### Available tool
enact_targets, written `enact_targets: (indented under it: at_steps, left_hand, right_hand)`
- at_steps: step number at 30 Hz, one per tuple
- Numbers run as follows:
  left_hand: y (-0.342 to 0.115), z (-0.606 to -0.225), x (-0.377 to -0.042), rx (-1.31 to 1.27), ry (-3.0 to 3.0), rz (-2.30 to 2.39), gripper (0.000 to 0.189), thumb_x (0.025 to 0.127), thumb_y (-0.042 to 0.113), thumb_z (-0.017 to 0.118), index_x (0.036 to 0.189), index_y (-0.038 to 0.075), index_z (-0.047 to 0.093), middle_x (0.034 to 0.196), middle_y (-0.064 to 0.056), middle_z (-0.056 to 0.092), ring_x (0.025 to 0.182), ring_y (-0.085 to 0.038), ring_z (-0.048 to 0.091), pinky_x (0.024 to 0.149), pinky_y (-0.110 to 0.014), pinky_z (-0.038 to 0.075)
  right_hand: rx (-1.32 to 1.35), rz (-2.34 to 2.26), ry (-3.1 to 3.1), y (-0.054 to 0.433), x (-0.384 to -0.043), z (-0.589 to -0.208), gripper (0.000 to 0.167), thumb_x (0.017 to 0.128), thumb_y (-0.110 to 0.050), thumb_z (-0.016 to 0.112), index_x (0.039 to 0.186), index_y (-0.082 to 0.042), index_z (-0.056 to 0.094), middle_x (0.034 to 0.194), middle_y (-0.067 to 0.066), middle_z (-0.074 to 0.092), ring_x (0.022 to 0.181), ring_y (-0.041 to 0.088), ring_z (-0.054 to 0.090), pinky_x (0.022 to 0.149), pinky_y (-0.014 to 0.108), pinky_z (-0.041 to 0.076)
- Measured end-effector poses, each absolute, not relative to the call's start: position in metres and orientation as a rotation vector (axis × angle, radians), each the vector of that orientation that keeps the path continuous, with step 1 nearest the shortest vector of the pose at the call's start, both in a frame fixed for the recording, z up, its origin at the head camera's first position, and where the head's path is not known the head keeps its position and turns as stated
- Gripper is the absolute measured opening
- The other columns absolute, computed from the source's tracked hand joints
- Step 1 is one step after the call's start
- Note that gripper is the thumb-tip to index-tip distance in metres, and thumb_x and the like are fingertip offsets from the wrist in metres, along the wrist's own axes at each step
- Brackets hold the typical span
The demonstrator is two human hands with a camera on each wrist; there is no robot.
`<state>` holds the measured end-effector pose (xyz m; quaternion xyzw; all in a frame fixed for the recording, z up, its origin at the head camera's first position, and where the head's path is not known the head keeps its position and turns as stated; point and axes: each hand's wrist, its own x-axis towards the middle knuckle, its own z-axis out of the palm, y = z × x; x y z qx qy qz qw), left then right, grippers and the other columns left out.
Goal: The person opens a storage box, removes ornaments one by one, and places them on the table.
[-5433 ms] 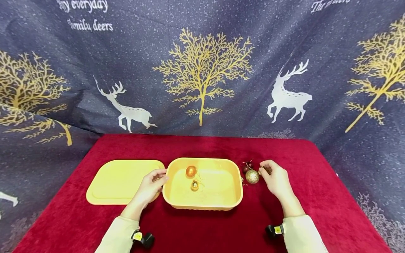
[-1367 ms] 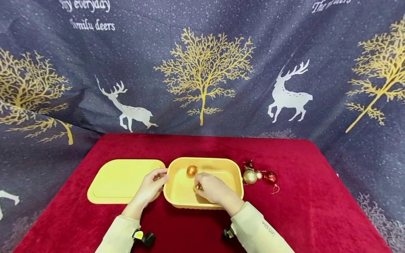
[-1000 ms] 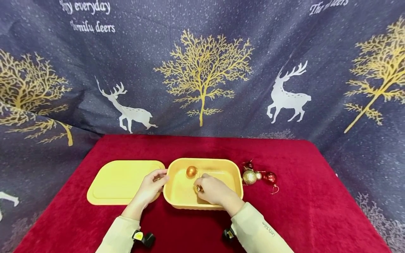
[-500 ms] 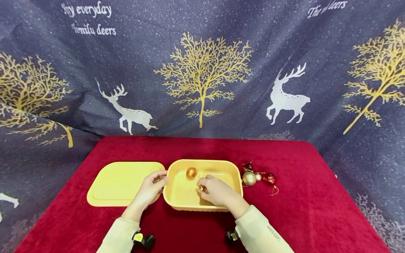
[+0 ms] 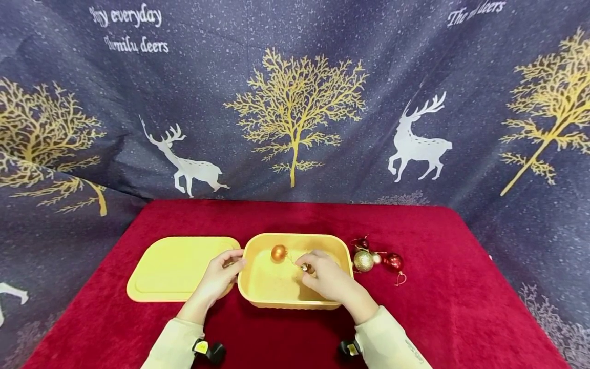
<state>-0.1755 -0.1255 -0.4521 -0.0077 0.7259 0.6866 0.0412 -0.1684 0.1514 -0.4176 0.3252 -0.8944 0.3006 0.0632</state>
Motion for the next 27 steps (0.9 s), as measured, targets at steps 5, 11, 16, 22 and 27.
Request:
enact_targets:
  at_steps: [5,11,16,22,27]
  left_hand:
    - [-0.125,-0.453,-0.176,-0.019,2.208,2.107,0.036,0.089,0.006,0.062,0.122,-0.005,0.056,0.097,-0.009,0.056,0.072,-0.011,0.058,0.056,-0.025,0.051]
    - [-0.124,-0.455,-0.178,-0.017,2.174,2.129,0.035,0.088,0.004,0.062,0.122,-0.006,0.056,0.096,-0.009,0.056,0.072,-0.010,0.058,0.057,-0.024,0.051]
    - [-0.123,-0.455,-0.178,-0.022,2.187,2.121,0.035,0.088,0.003,0.062,0.121,-0.005,0.056,0.097,-0.009,0.057,0.072,-0.011,0.058,0.057,-0.024,0.051]
    - [-0.123,-0.454,-0.177,-0.032,2.204,2.113,0.036,0.088,0.004,0.063,0.122,-0.005,0.056,0.097,-0.009,0.057,0.074,-0.012,0.059,0.057,-0.024,0.051]
    - [-0.123,-0.453,-0.178,-0.032,2.176,2.135,0.036,0.088,0.002,0.061,0.123,-0.006,0.055,0.097,-0.009,0.057,0.077,-0.012,0.060,0.058,-0.023,0.053]
  right_hand:
    - [0.918,0.929,-2.622,0.158,-0.167,-0.422,0.025,0.073,-0.004,0.065,0.098,-0.009,0.062,0.088,-0.003,0.057,0.077,0.006,0.056,0.063,0.019,0.048]
    - [0.827,0.970,-2.652,0.164,-0.164,-0.418,0.034,0.079,-0.004,0.067,0.112,-0.007,0.059,0.102,0.004,0.062,0.082,0.012,0.063,0.070,0.025,0.054]
    - [0.787,0.914,-2.645,0.171,-0.160,-0.415,0.046,0.081,-0.005,0.068,0.125,-0.001,0.055,0.112,0.012,0.063,0.087,0.018,0.065,0.076,0.031,0.055]
    - [0.742,0.946,-2.624,0.179,-0.158,-0.412,0.043,0.078,-0.004,0.070,0.118,-0.002,0.058,0.107,0.008,0.066,0.090,0.019,0.064,0.077,0.034,0.055]
    - [0.712,1.047,-2.634,0.187,-0.160,-0.413,0.040,0.078,-0.002,0.071,0.115,-0.002,0.057,0.100,0.005,0.066,0.089,0.019,0.064,0.076,0.033,0.056]
